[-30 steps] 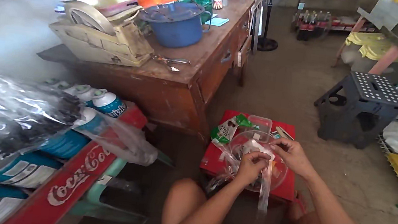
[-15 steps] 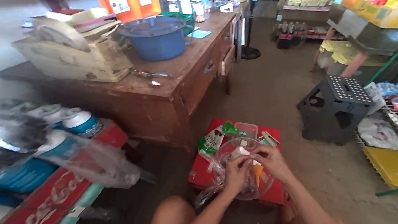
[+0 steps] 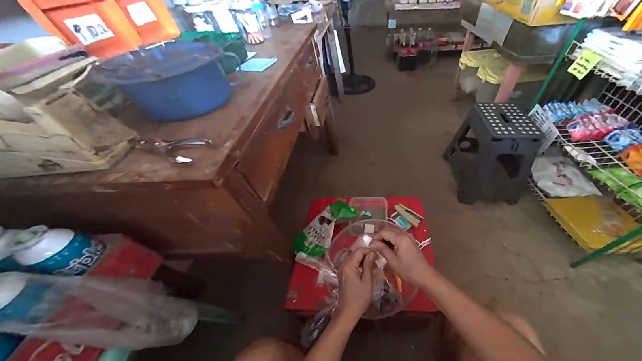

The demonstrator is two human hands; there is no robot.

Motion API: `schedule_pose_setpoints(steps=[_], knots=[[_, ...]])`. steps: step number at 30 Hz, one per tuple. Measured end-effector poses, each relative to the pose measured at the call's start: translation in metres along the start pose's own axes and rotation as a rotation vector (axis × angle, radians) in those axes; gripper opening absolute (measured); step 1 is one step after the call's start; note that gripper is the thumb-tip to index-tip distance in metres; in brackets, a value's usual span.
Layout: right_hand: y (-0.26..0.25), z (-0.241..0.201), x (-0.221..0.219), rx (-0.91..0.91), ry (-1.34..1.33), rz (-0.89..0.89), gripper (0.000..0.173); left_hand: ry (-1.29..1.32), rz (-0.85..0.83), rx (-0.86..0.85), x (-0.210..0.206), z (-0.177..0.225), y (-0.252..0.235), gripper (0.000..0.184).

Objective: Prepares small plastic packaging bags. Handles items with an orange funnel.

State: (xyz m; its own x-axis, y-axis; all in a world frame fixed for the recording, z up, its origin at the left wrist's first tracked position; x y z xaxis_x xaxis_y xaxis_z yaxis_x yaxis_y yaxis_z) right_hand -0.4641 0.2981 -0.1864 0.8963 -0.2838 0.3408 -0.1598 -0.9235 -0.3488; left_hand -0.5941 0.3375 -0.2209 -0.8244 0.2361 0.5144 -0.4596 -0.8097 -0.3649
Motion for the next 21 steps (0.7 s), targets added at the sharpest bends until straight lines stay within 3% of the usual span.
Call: schedule_pose_setpoints(steps=[5, 9, 11, 13, 18, 21], knots=[[-0.006, 0.007, 0.002, 0.039, 0.042, -0.012, 0.027, 0.142, -0.093, 0.116, 0.010, -0.001, -0.004, 0.036], [-0.010, 0.009, 0.000, 0.018, -0.056, -0.019, 0.023, 0.382, -0.129, 0.255, 0.010, -0.006, -0.010, 0.020], [-0.012, 0.013, 0.000, -0.060, -0.161, -0.004, 0.022, 0.414, -0.130, 0.302, 0.010, -0.014, -0.012, 0.015], [-0.017, 0.030, 0.005, -0.190, -0.095, -0.028, 0.026, 0.389, -0.128, 0.288, 0.011, -0.020, -0.013, 0.017], [-0.005, 0.099, -0.005, -0.625, 0.478, -0.504, 0.042, 0.300, -0.031, 0.205, 0.019, -0.016, -0.013, 0.018], [0.006, 0.122, -0.019, -0.705, 0.579, -0.605, 0.039, 0.393, 0.042, 0.157, 0.026, -0.007, -0.010, 0.013]])
Point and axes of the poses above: each hand's wrist, its own y-axis away from the middle knuckle, its own x-axis out of the back of the hand, z = x × y, the point moved 5 cm from there along -y, towards the middle knuckle, and after that the axes turned 10 degrees about -y, right-handed, at the moved point
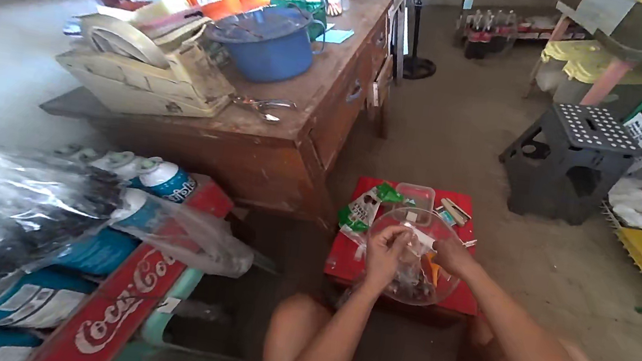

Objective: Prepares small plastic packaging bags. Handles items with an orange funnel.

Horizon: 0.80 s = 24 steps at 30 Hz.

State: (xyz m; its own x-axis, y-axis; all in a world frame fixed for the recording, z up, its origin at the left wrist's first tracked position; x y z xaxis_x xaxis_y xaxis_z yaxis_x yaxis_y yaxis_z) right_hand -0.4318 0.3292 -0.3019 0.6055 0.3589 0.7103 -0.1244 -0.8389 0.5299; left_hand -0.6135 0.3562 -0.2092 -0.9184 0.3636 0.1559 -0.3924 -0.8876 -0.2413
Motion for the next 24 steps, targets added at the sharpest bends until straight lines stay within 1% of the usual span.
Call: schedule_pose_setpoints(steps=[3, 5, 6, 7, 8, 9, 10, 11, 12, 13, 14, 16, 19, 24], knots=[[-0.004, 0.002, -0.002, 0.014, 0.019, -0.003, 0.030, 0.063, 0.035, -0.075, 0.003, 0.013, 0.004, 0.011], [0.011, -0.006, 0.014, 0.037, -0.009, 0.014, 0.028, 0.075, 0.045, -0.161, 0.005, 0.022, 0.007, 0.011], [0.025, -0.012, 0.028, 0.071, -0.037, 0.062, 0.027, 0.074, 0.049, -0.204, 0.006, 0.026, 0.009, 0.011], [0.043, -0.018, 0.045, 0.141, -0.078, 0.158, 0.026, 0.070, 0.053, -0.244, 0.007, 0.031, 0.011, 0.011], [0.066, -0.024, 0.061, 0.251, -0.135, 0.301, 0.024, 0.069, 0.058, -0.283, 0.008, 0.035, 0.013, 0.011], [0.091, -0.028, 0.076, 0.400, -0.202, 0.494, 0.023, 0.071, 0.065, -0.322, 0.009, 0.039, 0.016, 0.011], [0.116, -0.030, 0.087, 0.582, -0.274, 0.723, 0.021, 0.075, 0.072, -0.362, 0.010, 0.043, 0.018, 0.011], [0.138, -0.032, 0.096, 0.764, -0.376, 0.910, 0.021, 0.083, 0.081, -0.399, 0.011, 0.047, 0.020, 0.010], [0.160, -0.036, 0.103, 0.937, -0.498, 1.010, 0.019, 0.097, 0.086, -0.428, 0.012, 0.050, 0.022, 0.010], [0.178, -0.042, 0.107, 1.070, -0.576, 1.048, 0.016, 0.117, 0.087, -0.454, 0.013, 0.051, 0.023, 0.010], [0.193, -0.048, 0.108, 1.158, -0.596, 1.064, 0.015, 0.140, 0.087, -0.471, 0.014, 0.052, 0.023, 0.010], [0.209, -0.058, 0.104, 1.258, -0.561, 1.093, 0.014, 0.165, 0.094, -0.489, 0.014, 0.054, 0.024, 0.009], [0.206, -0.063, 0.096, 1.277, -0.475, 1.118, 0.016, 0.152, 0.094, -0.487, 0.012, 0.053, 0.023, 0.009], [0.195, -0.062, 0.092, 1.244, -0.443, 1.097, 0.017, 0.114, 0.078, -0.472, 0.009, 0.050, 0.021, 0.010]])
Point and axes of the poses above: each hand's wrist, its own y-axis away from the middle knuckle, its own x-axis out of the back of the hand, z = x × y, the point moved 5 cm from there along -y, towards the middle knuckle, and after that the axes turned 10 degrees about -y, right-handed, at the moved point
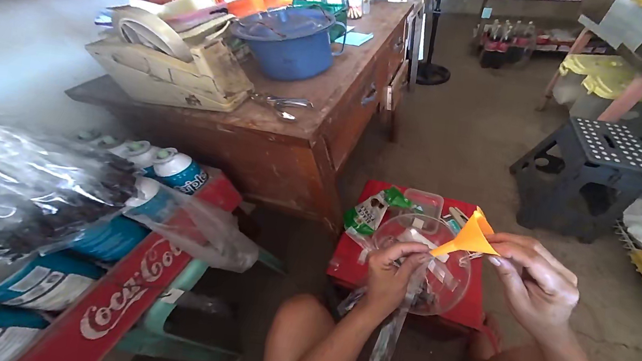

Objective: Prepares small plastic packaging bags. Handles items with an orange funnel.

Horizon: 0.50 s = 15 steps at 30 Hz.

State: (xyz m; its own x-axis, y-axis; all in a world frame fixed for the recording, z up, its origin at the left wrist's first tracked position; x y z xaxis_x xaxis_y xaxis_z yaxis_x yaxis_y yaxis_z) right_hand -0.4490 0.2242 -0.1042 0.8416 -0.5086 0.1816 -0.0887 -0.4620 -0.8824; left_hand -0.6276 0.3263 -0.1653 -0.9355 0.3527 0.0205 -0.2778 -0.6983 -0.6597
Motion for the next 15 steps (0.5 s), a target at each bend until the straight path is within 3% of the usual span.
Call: schedule_pose_setpoints(steps=[10, 15], knots=[[0.003, -0.001, -0.023, 0.029, 0.195, -0.192, 0.021, -0.030, -0.062, 0.071, -0.003, -0.006, 0.001, 0.018], [-0.008, 0.011, -0.050, -0.013, 0.278, -0.330, 0.022, -0.041, -0.072, 0.223, 0.003, -0.018, -0.003, 0.020]])
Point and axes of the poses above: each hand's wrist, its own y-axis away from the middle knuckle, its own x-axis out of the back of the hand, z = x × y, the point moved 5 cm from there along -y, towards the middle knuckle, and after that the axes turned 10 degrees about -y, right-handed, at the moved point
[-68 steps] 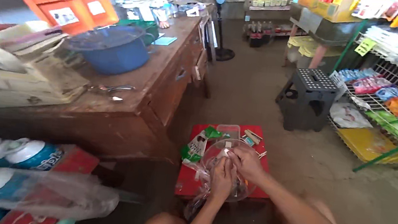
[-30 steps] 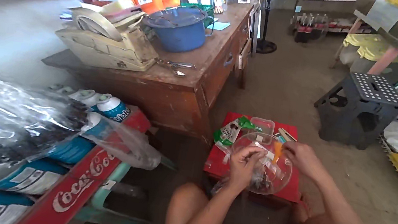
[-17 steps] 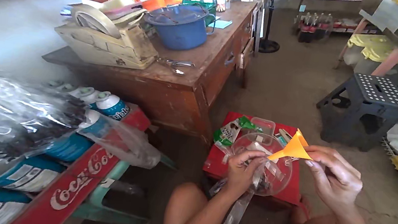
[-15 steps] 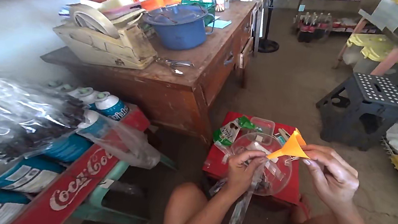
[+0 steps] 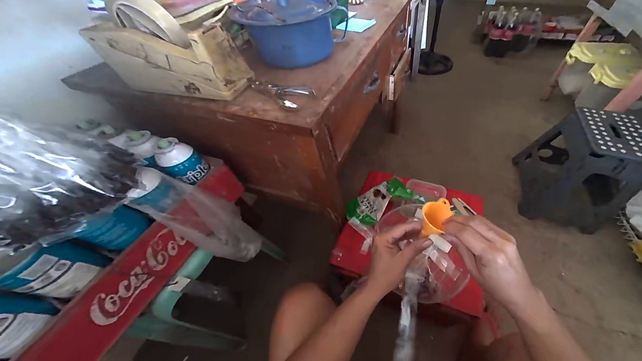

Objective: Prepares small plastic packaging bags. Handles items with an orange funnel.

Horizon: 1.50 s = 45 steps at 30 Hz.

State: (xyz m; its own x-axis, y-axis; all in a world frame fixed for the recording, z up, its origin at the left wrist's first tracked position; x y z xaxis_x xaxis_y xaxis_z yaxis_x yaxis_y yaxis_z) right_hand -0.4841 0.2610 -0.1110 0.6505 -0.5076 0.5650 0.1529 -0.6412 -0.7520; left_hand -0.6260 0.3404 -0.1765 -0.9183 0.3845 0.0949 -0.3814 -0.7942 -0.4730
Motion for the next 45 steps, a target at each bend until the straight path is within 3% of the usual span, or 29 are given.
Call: schedule_pose_setpoints(steps=[3, 6, 8, 10, 12, 14, 20, 29, 37, 39, 45], knots=[[-0.016, 0.016, -0.017, -0.131, -0.202, -0.037, 0.022, -0.091, 0.070, 0.051, 0.017, -0.009, -0.008, 0.018], [-0.012, 0.058, -0.040, -0.495, -0.329, -0.174, 0.026, -0.280, 0.103, 0.154, 0.044, -0.026, -0.014, 0.021], [0.018, 0.094, -0.075, -0.754, -0.245, -0.446, 0.024, -0.360, 0.066, 0.231, 0.058, -0.039, -0.015, 0.024], [0.061, 0.117, -0.116, -0.898, -0.151, -0.727, 0.029, -0.365, 0.026, 0.285, 0.063, -0.050, -0.014, 0.025], [0.089, 0.124, -0.141, -1.009, -0.025, -0.826, 0.032, -0.336, -0.021, 0.345, 0.062, -0.060, -0.012, 0.026], [0.103, 0.127, -0.153, -1.071, 0.087, -0.818, 0.035, -0.314, -0.072, 0.408, 0.058, -0.066, -0.009, 0.027], [0.101, 0.125, -0.159, -1.126, 0.134, -0.745, 0.033, -0.253, -0.087, 0.508, 0.048, -0.073, -0.010, 0.026], [0.103, 0.121, -0.160, -1.117, 0.132, -0.736, 0.034, -0.139, 0.026, 0.440, 0.048, -0.062, -0.016, 0.020], [0.099, 0.113, -0.157, -0.673, 0.163, -0.609, 0.027, -0.082, 0.063, 0.418, 0.053, -0.060, -0.016, 0.019], [0.105, 0.116, -0.158, -0.698, 0.146, -0.617, 0.029, -0.076, 0.065, 0.403, 0.054, -0.057, -0.016, 0.019], [0.110, 0.104, -0.147, -1.051, -0.115, -0.593, 0.029, -0.081, 0.089, 0.366, 0.063, -0.057, -0.015, 0.018]])
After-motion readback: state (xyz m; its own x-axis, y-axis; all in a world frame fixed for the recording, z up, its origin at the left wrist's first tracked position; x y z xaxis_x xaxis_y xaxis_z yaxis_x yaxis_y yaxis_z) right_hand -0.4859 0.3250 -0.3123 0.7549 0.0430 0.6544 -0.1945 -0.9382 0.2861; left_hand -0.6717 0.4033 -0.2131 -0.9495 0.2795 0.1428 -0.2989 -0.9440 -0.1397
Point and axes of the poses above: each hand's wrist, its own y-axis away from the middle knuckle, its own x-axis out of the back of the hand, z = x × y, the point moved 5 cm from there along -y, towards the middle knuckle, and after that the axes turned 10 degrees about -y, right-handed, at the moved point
